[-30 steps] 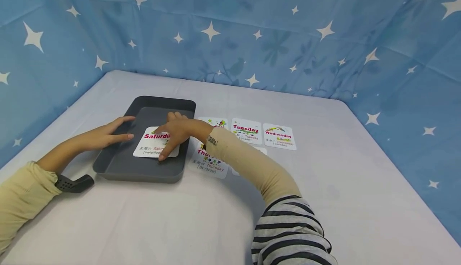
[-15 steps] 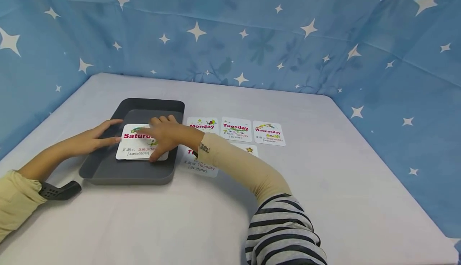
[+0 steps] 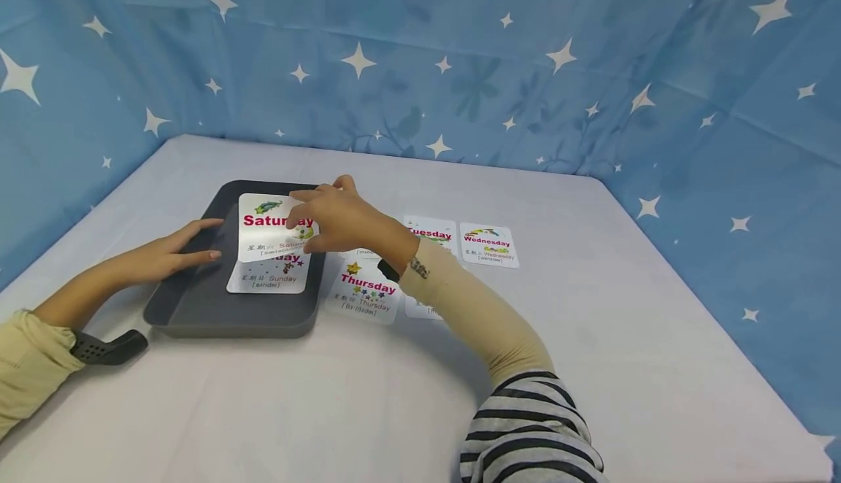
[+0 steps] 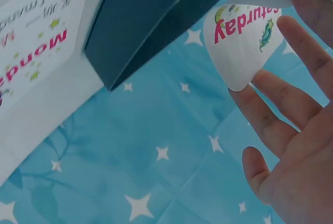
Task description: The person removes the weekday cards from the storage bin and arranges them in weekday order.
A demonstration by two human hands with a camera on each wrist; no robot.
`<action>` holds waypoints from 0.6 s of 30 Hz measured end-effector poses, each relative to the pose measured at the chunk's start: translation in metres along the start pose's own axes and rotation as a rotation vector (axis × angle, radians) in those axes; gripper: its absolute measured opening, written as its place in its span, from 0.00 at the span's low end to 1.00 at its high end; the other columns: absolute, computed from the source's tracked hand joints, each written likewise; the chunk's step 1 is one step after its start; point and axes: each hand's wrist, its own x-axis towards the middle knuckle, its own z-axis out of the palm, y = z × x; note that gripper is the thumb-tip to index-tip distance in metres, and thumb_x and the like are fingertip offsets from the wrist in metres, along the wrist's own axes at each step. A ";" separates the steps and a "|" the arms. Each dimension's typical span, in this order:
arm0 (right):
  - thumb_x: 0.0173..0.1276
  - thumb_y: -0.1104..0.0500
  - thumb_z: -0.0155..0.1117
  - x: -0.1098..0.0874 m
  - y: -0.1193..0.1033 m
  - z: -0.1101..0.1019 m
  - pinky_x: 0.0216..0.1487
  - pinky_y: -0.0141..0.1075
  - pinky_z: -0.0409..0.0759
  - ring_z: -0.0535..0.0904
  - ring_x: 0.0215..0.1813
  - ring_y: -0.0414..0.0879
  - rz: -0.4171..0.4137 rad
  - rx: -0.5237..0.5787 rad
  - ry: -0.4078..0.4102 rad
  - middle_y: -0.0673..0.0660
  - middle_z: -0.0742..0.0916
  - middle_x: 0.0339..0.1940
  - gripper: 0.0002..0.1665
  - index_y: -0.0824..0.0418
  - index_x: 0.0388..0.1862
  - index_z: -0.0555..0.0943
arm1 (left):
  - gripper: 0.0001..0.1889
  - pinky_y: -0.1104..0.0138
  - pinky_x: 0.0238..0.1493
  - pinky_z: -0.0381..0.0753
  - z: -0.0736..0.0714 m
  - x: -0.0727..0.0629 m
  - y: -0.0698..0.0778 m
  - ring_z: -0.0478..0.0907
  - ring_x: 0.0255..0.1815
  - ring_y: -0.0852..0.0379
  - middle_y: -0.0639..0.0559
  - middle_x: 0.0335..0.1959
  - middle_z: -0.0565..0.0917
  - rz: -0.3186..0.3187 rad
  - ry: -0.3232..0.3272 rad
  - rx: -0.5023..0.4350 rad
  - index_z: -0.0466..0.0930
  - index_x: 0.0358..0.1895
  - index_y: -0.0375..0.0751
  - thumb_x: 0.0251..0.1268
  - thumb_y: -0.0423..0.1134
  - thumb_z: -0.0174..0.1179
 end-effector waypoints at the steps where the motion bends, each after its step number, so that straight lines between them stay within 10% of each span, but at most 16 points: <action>1: 0.54 0.47 0.69 -0.003 0.002 0.000 0.63 0.50 0.50 0.65 0.67 0.46 0.004 0.009 0.008 0.49 0.66 0.70 0.26 0.41 0.55 0.77 | 0.40 0.35 0.62 0.45 0.000 -0.001 0.000 0.40 0.69 0.26 0.26 0.70 0.41 0.000 -0.001 -0.001 0.40 0.71 0.35 0.66 0.52 0.49; 18: 0.51 0.55 0.72 -0.090 0.071 0.014 0.62 0.53 0.51 0.71 0.62 0.51 0.175 0.024 -0.007 0.52 0.72 0.66 0.25 0.45 0.51 0.80 | 0.40 0.34 0.59 0.47 0.003 -0.002 -0.004 0.40 0.68 0.25 0.27 0.70 0.41 0.002 -0.005 0.011 0.38 0.71 0.38 0.66 0.53 0.48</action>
